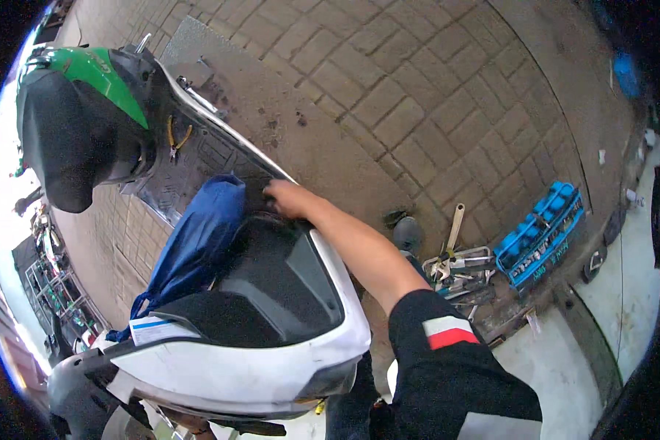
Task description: The person repairs the internal components of a motorcycle by hand, using a screwdriver to manipulate parts inside the front casing.
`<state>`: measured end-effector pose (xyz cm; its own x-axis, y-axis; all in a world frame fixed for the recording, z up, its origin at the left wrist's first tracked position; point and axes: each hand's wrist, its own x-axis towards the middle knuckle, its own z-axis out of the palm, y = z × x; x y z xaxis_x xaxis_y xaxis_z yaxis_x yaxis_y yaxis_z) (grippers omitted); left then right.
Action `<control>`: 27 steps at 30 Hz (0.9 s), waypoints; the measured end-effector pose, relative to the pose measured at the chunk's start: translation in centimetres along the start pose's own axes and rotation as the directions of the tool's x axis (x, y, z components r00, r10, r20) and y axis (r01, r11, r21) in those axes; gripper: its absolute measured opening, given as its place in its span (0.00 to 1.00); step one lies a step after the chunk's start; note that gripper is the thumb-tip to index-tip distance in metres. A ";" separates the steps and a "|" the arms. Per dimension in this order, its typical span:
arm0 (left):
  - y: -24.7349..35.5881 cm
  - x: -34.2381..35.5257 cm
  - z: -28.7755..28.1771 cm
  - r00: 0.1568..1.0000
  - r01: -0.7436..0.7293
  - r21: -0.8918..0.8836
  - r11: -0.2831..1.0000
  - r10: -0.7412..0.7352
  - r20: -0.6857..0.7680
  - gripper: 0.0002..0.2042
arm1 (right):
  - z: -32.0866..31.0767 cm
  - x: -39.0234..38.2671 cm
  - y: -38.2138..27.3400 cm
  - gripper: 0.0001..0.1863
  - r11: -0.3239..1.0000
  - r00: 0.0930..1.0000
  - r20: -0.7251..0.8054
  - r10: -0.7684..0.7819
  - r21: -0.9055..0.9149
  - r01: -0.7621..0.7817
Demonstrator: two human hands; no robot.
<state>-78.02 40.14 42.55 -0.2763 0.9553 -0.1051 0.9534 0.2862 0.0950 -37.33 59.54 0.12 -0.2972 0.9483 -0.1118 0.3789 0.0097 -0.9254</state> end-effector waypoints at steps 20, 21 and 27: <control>7.2 3.1 -3.7 0.846 -0.407 -0.227 0.885 0.458 0.273 0.26 | -9.3 -27.6 -43.1 0.10 0.697 0.839 -0.487 0.243 0.689 0.198; 9.9 2.2 -3.1 0.844 -0.417 -0.304 0.857 0.489 0.220 0.28 | -8.7 -27.7 -43.6 0.10 0.742 0.853 -0.474 0.219 0.649 0.170; 7.2 4.1 -1.1 0.754 -0.610 -0.151 0.778 0.628 0.192 0.17 | -3.1 -23.6 -48.1 0.10 0.995 0.931 -0.364 -0.014 0.085 0.048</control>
<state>-72.45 46.20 43.88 0.4135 0.8861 -0.2095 0.8922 -0.3484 0.2874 -45.84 37.68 48.35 0.0373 0.9985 0.0410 0.2883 0.0285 -0.9571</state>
